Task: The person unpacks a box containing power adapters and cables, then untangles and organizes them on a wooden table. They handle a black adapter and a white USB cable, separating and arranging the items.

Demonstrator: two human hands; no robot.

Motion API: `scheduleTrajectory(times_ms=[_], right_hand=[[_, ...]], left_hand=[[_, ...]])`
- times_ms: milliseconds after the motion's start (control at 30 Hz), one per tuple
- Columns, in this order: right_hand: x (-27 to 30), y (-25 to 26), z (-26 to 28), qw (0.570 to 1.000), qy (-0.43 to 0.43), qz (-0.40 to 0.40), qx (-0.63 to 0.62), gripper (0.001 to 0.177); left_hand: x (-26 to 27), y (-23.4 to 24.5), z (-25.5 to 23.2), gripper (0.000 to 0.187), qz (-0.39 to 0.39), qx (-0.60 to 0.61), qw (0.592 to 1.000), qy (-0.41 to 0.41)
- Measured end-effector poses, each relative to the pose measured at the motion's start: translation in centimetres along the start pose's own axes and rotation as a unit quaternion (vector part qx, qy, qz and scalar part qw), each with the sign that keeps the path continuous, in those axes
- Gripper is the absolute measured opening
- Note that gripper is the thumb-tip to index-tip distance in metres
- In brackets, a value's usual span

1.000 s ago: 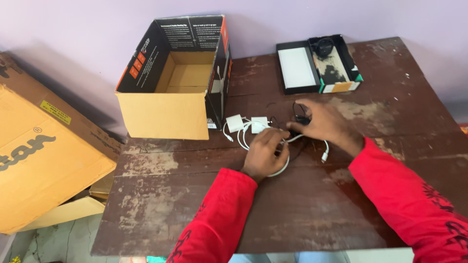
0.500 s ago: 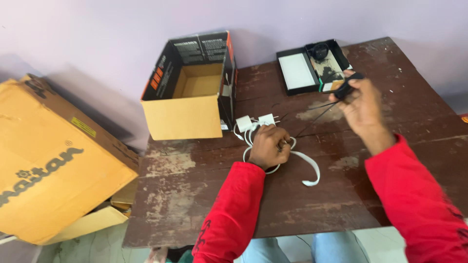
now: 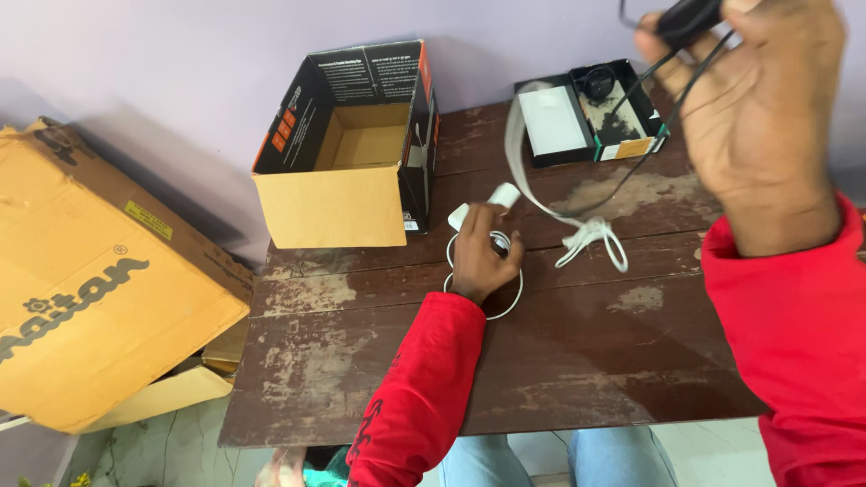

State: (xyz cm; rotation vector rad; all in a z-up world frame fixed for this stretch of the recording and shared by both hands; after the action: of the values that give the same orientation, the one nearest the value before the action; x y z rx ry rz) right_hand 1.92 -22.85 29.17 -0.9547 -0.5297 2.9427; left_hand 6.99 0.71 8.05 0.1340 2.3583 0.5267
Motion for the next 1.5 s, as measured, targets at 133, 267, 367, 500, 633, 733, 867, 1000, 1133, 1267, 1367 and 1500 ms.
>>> scheduleTrajectory(times_ms=[133, 267, 367, 500, 633, 733, 867, 1000, 1133, 1267, 1367, 1500], right_hand=[[0.4, -2.2, -0.9, 0.999, -0.025, 0.017, -0.026, 0.017], [0.3, -2.8, -1.8, 0.996, -0.06, -0.012, -0.059, 0.022], [0.3, -2.9, -2.3, 0.997, -0.05, -0.003, -0.051, 0.018], [0.1, -1.9, -2.4, 0.999, 0.039, -0.012, -0.019, 0.013], [-0.8, 1.2, -3.5, 0.995, 0.078, -0.062, -0.029, 0.012], [-1.4, 3.2, -4.4, 0.993, 0.078, -0.083, -0.024, 0.012], [-1.5, 4.0, -5.4, 0.993, 0.069, -0.095, 0.01, 0.028], [-1.2, 6.2, -6.9, 0.992, 0.051, -0.114, -0.016, 0.046], [-1.6, 12.3, -6.4, 0.98, 0.095, -0.124, -0.122, 0.037], [-1.6, 16.1, -5.4, 0.967, 0.127, -0.13, -0.177, 0.04], [-1.3, 14.7, -4.3, 0.971, 0.127, -0.131, -0.154, 0.043], [0.5, 9.1, -3.7, 0.985, 0.119, -0.091, -0.088, 0.046]], left_hand=[[-0.7, -0.2, -1.6, 0.08, 0.045, 0.125, 0.991, -0.034], [0.5, -3.0, -3.2, 0.088, 0.199, 0.141, 0.965, -0.094], [1.8, -5.2, -3.1, 0.075, 0.303, 0.174, 0.936, -0.051], [2.5, -7.0, -2.4, 0.071, 0.356, 0.452, 0.815, 0.066], [3.5, -6.4, -2.6, 0.094, 0.431, 0.552, 0.696, 0.159], [2.1, -4.7, -4.5, 0.085, 0.377, 0.719, 0.569, 0.129], [2.5, -6.2, -0.2, 0.067, 0.321, 0.533, 0.756, 0.205], [1.8, -7.0, 4.8, 0.035, 0.159, 0.409, 0.869, 0.229], [2.1, -3.7, 8.4, 0.021, -0.023, 0.265, 0.917, 0.296], [2.0, -2.2, 9.6, 0.023, -0.044, 0.211, 0.913, 0.346], [1.8, -1.3, 9.5, 0.023, -0.036, 0.162, 0.92, 0.354], [0.0, 0.5, 5.9, 0.036, -0.021, -0.118, 0.967, 0.223]])
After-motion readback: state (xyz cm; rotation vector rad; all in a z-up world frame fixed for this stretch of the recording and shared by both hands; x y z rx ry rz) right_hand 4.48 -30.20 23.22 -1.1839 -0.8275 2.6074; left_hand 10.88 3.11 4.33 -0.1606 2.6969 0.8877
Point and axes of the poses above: each hand's wrist, its own x-axis away from the middle knuckle, its own y-axis out of the back of the hand, z = x × y, the point moved 7 cm from there along -x, towards the middle knuckle, and after that the axes turned 3 degrees about -y, right-handed, at the moved point
